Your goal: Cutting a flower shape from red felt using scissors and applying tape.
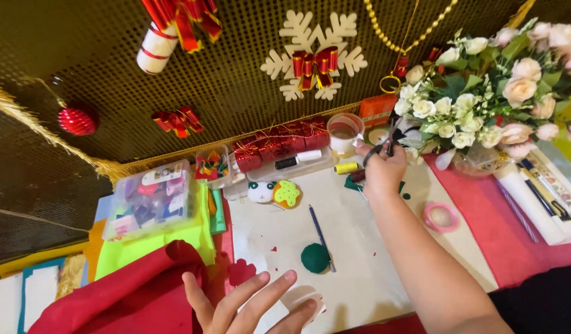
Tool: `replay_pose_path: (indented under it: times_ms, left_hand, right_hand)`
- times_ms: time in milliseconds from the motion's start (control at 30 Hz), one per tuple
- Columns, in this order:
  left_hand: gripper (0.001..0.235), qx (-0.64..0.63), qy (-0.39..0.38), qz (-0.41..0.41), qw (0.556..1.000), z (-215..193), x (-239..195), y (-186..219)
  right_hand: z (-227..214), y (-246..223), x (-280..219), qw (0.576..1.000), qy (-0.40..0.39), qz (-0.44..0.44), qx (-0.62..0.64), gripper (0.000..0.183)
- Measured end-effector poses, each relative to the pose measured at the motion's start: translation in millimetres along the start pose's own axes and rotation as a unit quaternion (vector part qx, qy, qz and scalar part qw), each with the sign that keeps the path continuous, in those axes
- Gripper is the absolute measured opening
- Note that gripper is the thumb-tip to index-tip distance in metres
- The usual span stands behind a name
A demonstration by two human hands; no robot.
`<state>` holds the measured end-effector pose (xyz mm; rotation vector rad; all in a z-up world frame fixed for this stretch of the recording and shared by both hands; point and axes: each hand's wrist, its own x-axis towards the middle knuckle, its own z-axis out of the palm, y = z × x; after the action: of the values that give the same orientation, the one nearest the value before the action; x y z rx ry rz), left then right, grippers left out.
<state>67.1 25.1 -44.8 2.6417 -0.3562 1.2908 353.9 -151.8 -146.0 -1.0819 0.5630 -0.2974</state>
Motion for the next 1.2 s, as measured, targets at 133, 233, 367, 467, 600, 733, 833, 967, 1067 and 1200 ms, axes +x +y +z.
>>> replay_pose_path:
  times_ms: [133,233,367,467,600,733,833,967,1067,1200]
  left_hand:
    - [0.025,0.002,-0.013,-0.015,1.000,4.5,-2.6,-4.4]
    - [0.027,0.012,-0.013,0.003,1.000,7.4,-3.6,-9.0]
    - [0.025,0.013,-0.013,-0.016,1.000,8.5,-4.7,-9.1]
    - [0.020,0.007,-0.011,-0.022,1.000,7.8,-2.8,-8.7]
    - [0.040,0.025,-0.004,-0.039,0.999,15.2,-15.4,-13.8]
    - [0.022,0.021,0.015,-0.001,1.000,15.5,-7.5,-17.0]
    - [0.021,0.019,0.007,0.007,1.000,12.1,-4.5,-12.8]
    - [0.015,-0.013,0.002,-0.010,1.000,6.3,3.5,-13.6]
    - [0.012,-0.048,-0.029,-0.043,0.998,-0.8,5.7,-12.8]
    - [0.036,-0.100,-0.033,-0.207,0.973,-2.5,-6.6,-9.0]
  right_hand:
    - [6.5,20.4,16.0,0.999,0.034,0.021,0.003,0.059]
    - [14.4,24.9,23.3,0.998,0.052,0.024,0.013,0.072]
    - [18.5,43.8,42.1,0.997,0.059,-0.006,0.046,0.073]
    - [21.6,54.7,52.6,0.995,0.049,-0.047,0.071,0.066]
    - [21.8,69.8,68.1,0.992,0.037,-0.092,0.078,0.060]
    - [23.0,64.6,64.2,0.994,0.055,-0.090,-0.009,0.062]
    - [23.1,58.9,55.8,0.993,0.064,-0.086,-0.046,0.061]
    - [20.6,43.5,46.6,0.982,0.084,-0.087,-0.146,0.055]
    - [9.5,13.3,14.3,0.984,0.039,-0.080,-0.157,0.047]
    - [-17.9,-58.5,-59.8,0.964,-0.142,0.028,-0.221,0.037]
